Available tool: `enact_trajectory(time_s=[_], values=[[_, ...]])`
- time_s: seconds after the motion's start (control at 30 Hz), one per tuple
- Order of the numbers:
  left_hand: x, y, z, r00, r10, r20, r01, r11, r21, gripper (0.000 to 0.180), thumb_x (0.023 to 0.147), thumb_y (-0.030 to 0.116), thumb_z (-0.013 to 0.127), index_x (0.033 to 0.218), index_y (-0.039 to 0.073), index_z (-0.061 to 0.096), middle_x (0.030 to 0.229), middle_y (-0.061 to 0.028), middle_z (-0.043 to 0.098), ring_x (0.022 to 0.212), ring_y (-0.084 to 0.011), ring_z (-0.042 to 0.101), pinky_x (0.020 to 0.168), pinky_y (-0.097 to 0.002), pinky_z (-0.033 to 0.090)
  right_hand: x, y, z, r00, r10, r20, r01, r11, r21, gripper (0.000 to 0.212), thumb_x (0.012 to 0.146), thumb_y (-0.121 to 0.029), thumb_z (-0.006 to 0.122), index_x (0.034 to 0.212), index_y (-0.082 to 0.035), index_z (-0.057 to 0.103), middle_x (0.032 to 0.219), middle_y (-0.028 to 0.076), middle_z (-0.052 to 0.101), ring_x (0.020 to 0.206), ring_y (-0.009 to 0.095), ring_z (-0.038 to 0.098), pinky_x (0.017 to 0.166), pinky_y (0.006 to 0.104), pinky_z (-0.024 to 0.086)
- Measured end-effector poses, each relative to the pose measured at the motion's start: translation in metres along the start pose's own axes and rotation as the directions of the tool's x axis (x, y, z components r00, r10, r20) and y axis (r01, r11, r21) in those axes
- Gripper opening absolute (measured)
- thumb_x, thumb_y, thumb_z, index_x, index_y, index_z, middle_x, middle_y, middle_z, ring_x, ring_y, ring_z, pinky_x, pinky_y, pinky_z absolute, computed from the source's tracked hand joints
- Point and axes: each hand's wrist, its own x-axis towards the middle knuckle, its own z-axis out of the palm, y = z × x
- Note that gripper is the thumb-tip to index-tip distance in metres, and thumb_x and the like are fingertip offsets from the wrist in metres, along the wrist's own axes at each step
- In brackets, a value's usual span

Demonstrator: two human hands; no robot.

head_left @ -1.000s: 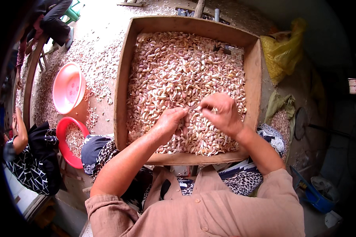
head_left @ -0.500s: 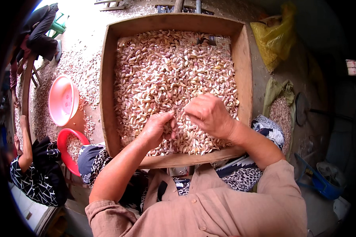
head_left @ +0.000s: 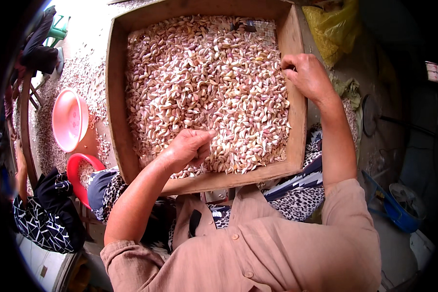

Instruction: The person sorts through a tray of garlic cloves by hand, picking out specific cloves and placing them into bowls or other sections of the tray.

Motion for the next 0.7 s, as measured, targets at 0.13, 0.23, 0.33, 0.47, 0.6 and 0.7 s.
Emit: enact_trajectory(time_s=[0.13, 0.23, 0.33, 0.47, 0.6, 0.7], values=[[-0.003, -0.009, 0.005, 0.99, -0.101, 0.096, 0.08, 0.977, 0.196, 0.058, 0.108, 0.035, 0.056, 0.058, 0.014, 0.038, 0.054, 0.0027, 0.036, 0.045, -0.0101, 0.034, 0.041, -0.0276, 0.029, 0.001, 0.002, 0.002, 0.999, -0.026, 0.041, 0.024, 0.998, 0.05, 0.022, 0.079, -0.008, 0.065, 0.097, 0.0, 0.073, 0.093, 0.02, 0.073, 0.092, 0.036, 0.072, 0.085, 0.0425, 0.055], [-0.002, -0.017, 0.005, 0.985, -0.1, 0.143, 0.063, 0.967, 0.248, 0.058, 0.108, 0.036, 0.056, 0.057, 0.013, 0.039, 0.053, 0.0016, 0.039, 0.044, -0.0106, 0.039, 0.041, -0.0279, 0.032, 0.002, 0.004, 0.002, 0.997, -0.05, 0.061, 0.046, 0.997, 0.065, 0.025, 0.076, -0.005, 0.064, 0.099, -0.001, 0.073, 0.094, 0.019, 0.074, 0.092, 0.035, 0.072, 0.086, 0.0418, 0.055], [-0.002, -0.014, 0.006, 0.986, -0.099, 0.132, 0.064, 0.967, 0.248, 0.057, 0.108, 0.036, 0.057, 0.058, 0.014, 0.039, 0.054, 0.0026, 0.037, 0.045, -0.01, 0.036, 0.042, -0.0276, 0.031, 0.003, 0.005, 0.006, 0.989, -0.059, 0.139, 0.052, 0.997, 0.052, 0.027, 0.074, -0.003, 0.064, 0.099, -0.001, 0.074, 0.096, 0.019, 0.074, 0.093, 0.034, 0.072, 0.086, 0.0411, 0.056], [-0.003, -0.011, 0.003, 0.986, -0.121, 0.112, 0.099, 0.978, 0.185, 0.056, 0.108, 0.036, 0.057, 0.06, 0.014, 0.04, 0.055, 0.0039, 0.034, 0.047, -0.0091, 0.033, 0.042, -0.0269, 0.028, 0.005, 0.003, 0.015, 0.981, -0.042, 0.192, 0.036, 0.999, 0.038, 0.027, 0.074, -0.002, 0.067, 0.099, -0.003, 0.075, 0.098, 0.017, 0.075, 0.094, 0.033, 0.072, 0.086, 0.0405, 0.056], [-0.003, -0.009, 0.003, 0.989, -0.1, 0.108, 0.081, 0.983, 0.167, 0.056, 0.107, 0.036, 0.058, 0.06, 0.013, 0.04, 0.056, 0.0044, 0.034, 0.047, -0.0088, 0.031, 0.042, -0.0269, 0.027, 0.008, 0.007, 0.036, 0.982, -0.083, 0.167, 0.087, 0.996, -0.016, 0.027, 0.074, -0.001, 0.068, 0.098, -0.008, 0.077, 0.1, 0.014, 0.075, 0.094, 0.033, 0.071, 0.086, 0.0408, 0.056], [-0.005, -0.004, 0.005, 0.991, -0.106, 0.078, 0.088, 0.974, 0.207, 0.056, 0.107, 0.036, 0.058, 0.06, 0.013, 0.04, 0.056, 0.0044, 0.034, 0.048, -0.0089, 0.031, 0.042, -0.027, 0.026, 0.011, 0.012, 0.053, 0.975, -0.144, 0.17, 0.156, 0.986, -0.06, 0.028, 0.073, -0.001, 0.069, 0.098, -0.011, 0.078, 0.099, 0.012, 0.074, 0.095, 0.032, 0.071, 0.086, 0.0416, 0.056]])
